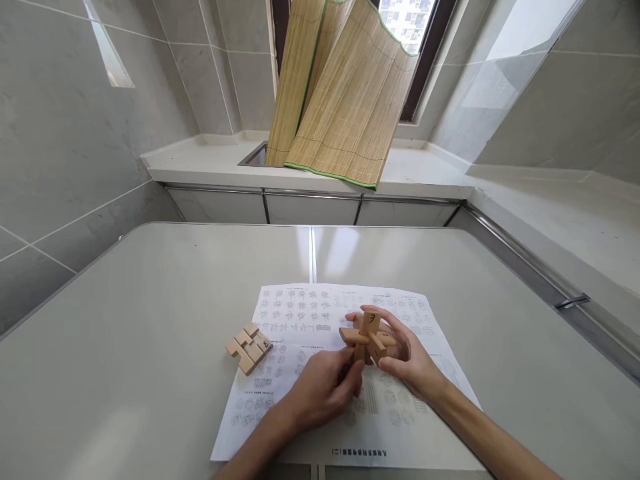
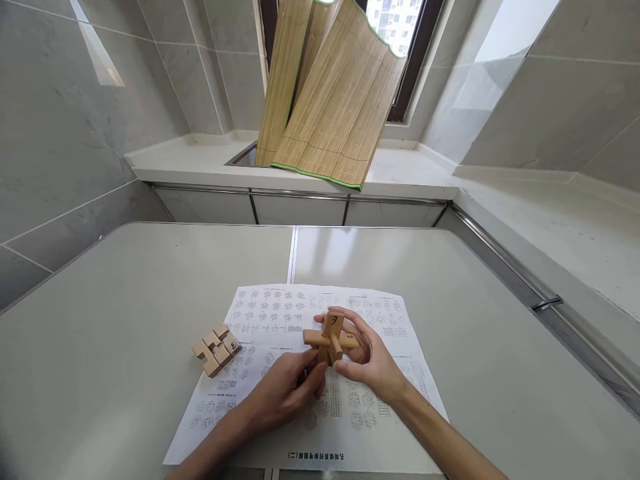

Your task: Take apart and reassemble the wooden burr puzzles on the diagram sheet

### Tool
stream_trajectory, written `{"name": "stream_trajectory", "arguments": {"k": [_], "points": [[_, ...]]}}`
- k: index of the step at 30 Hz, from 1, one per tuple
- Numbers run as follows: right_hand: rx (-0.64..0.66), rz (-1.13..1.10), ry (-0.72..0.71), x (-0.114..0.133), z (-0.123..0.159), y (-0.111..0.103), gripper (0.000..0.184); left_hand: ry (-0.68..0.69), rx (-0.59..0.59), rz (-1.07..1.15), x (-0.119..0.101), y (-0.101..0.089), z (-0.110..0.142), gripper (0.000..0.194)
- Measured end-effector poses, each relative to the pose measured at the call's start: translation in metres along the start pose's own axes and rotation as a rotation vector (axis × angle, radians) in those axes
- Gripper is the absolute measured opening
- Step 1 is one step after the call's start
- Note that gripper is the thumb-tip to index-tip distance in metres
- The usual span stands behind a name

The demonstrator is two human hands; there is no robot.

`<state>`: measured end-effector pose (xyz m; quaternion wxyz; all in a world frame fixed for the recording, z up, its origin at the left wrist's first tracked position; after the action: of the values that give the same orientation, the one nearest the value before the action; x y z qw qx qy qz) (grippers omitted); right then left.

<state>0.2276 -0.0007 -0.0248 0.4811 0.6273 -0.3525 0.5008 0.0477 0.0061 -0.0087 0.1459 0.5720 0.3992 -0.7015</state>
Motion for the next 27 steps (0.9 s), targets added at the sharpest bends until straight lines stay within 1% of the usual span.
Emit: {"name": "stream_trajectory", "arguments": {"k": [3,5,8,9,12,15,18,21,27], "points": [[-0.075,-0.018,-0.018,0.002,-0.005,-0.008,0.075,0.006,-0.017,0.000,0.001,0.002,0.001,0.031],[-0.172,0.020,-0.046,0.004,-0.008,-0.019,0.069,0.025,-0.020,-0.012,0.001,0.002,0.002,0.029],[-0.364,0.103,-0.073,0.007,-0.011,-0.042,0.062,0.038,-0.025,-0.034,0.002,0.003,0.002,0.030],[-0.433,0.127,-0.098,0.007,-0.011,-0.050,0.063,0.037,-0.025,-0.040,0.002,0.002,0.002,0.030],[-0.538,0.218,-0.124,0.005,-0.012,-0.070,0.075,0.033,-0.018,-0.049,0.001,0.002,0.002,0.030],[-0.597,0.326,-0.095,-0.001,-0.012,-0.085,0.081,0.030,-0.019,-0.051,0.000,0.001,0.002,0.031],[-0.652,0.366,-0.093,-0.005,-0.012,-0.094,0.082,0.028,-0.022,-0.053,0.000,0.001,0.004,0.031],[-0.671,0.412,-0.090,-0.006,-0.011,-0.098,0.084,0.032,-0.023,-0.058,0.001,0.001,0.005,0.031],[-0.743,0.592,-0.064,-0.005,-0.010,-0.103,0.094,0.032,-0.029,-0.067,0.002,0.002,0.005,0.030]]}}
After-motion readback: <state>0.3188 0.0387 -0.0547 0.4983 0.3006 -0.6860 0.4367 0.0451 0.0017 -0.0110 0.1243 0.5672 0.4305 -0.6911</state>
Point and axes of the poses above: each hand's wrist, its own z-axis away from the middle knuckle, its own y-axis out of the palm, x = y × z, the point moved 3 cm from there along -z, towards the middle knuckle, and after that the axes turned 2 degrees about z, right-handed, at the moved point
